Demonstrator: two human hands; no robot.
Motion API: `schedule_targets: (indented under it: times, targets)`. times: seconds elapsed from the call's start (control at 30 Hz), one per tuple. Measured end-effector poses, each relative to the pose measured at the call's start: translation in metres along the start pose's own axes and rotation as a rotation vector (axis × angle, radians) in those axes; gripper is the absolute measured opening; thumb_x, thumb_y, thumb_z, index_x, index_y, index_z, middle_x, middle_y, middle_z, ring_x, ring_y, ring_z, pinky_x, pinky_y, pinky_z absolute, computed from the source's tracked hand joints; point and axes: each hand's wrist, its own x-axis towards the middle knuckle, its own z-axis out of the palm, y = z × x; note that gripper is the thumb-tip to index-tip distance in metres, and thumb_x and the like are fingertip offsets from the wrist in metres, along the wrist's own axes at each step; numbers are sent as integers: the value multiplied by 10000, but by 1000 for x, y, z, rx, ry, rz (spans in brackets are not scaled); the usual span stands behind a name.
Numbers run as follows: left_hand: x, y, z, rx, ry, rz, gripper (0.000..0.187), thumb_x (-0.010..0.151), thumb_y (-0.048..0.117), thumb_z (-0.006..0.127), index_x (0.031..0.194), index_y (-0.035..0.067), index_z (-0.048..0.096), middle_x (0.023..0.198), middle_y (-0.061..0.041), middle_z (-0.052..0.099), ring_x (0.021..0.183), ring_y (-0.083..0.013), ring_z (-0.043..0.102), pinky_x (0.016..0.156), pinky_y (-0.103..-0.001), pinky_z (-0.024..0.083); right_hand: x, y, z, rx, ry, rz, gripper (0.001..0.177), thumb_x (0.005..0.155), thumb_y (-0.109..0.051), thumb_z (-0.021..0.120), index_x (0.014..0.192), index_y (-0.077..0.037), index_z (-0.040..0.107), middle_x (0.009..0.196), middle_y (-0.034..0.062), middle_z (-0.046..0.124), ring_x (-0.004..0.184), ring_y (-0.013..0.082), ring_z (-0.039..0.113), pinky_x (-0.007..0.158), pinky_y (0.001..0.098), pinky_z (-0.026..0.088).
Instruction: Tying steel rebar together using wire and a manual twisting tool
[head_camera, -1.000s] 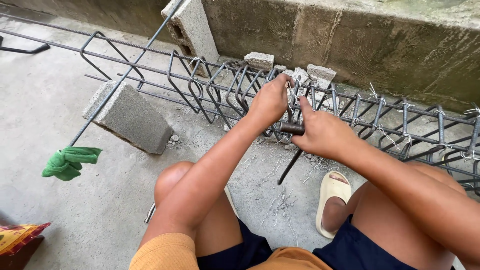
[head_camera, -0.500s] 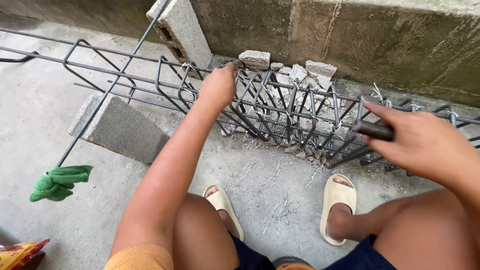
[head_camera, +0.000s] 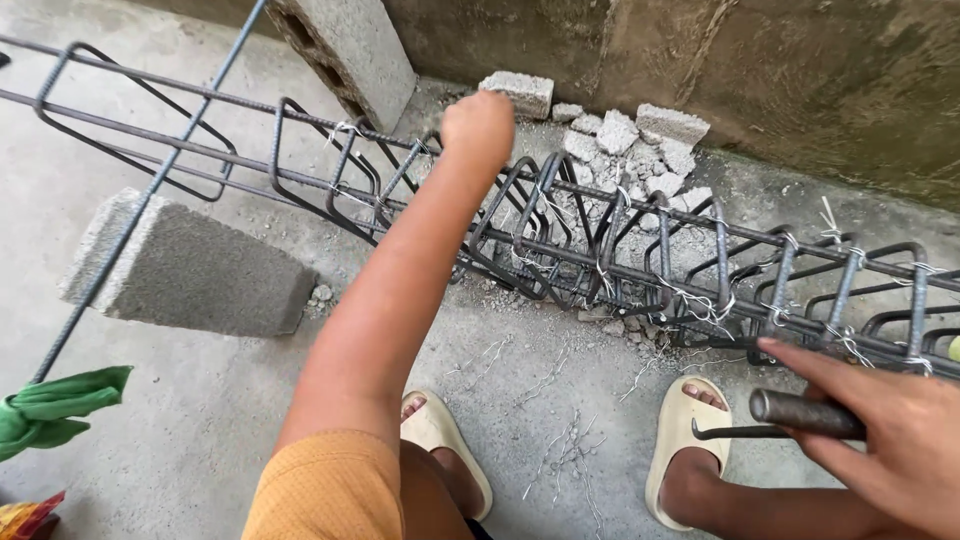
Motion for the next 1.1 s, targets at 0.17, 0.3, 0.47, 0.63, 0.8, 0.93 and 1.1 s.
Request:
schedule_targets:
  times: [0.17, 0.3, 0.47, 0.63, 0.8, 0.93, 1.1]
  targets:
    - [8, 15, 37, 153, -130, 240, 240, 914, 178, 589, 955, 87, 807, 954, -157, 786, 814, -321, 766, 620, -444, 585, 4, 22, 20, 273, -7, 29, 873, 576, -32, 809, 1396, -297, 668, 619, 14, 882, 504, 152, 839, 524, 294, 662]
    - [-20, 24, -64, 97, -623, 262, 328, 739, -49, 532, 965, -57, 770, 968, -207, 747, 753, -289, 717, 748, -446, 605, 3, 43, 34, 335, -17, 67, 941, 545, 78, 779, 1412, -272, 674, 656, 54, 868, 511, 183, 827, 531, 300, 634]
    - [-7, 16, -48, 104, -388, 247, 279, 786, -18, 646, 1036, -74, 757, 1035, -241, 746, 803, -385, 744, 719, -496, 626, -3, 48, 33, 376, -42, 103, 924, 579, 73, 791, 1435, -248, 655, 668, 86, 899, 511, 189, 873, 536, 302, 708]
    - [-17, 9, -33, 64, -77, 217, 211, 904, 33, 573, 988, -18, 759, 915, -224, 750, 745, -319, 746, 663, -447, 634, -12, 49, 37, 327, 25, 62, 879, 550, 43, 807, 1373, -241, 686, 840, 40, 883, 623, 176, 836, 584, 313, 669]
    - [-32, 8, -34, 129, -237, 272, 197, 935, 70, 613, 1058, -37, 723, 936, -211, 769, 767, -287, 763, 697, -401, 647, -12, 34, 17, 297, 27, 36, 838, 567, 42, 787, 1354, -228, 686, 749, 33, 915, 565, 155, 894, 519, 288, 723]
    - [-32, 0, -33, 23, -180, 208, 190, 845, 24, 640, 1010, -8, 729, 957, -191, 757, 791, -356, 746, 722, -486, 627, -12, 29, 12, 126, 46, 23, 584, 642, -146, 814, 1214, -235, 734, 826, -5, 881, 534, 152, 847, 508, 280, 681]
    - [-18, -18, -18, -249, 67, 158, 160, 796, 83, 652, 867, 58, 793, 856, -208, 747, 756, -418, 714, 725, -519, 590, -9, 36, 24, 24, 70, -63, 271, 666, -227, 804, 936, -218, 811, 858, -108, 822, 651, 100, 798, 635, 246, 654]
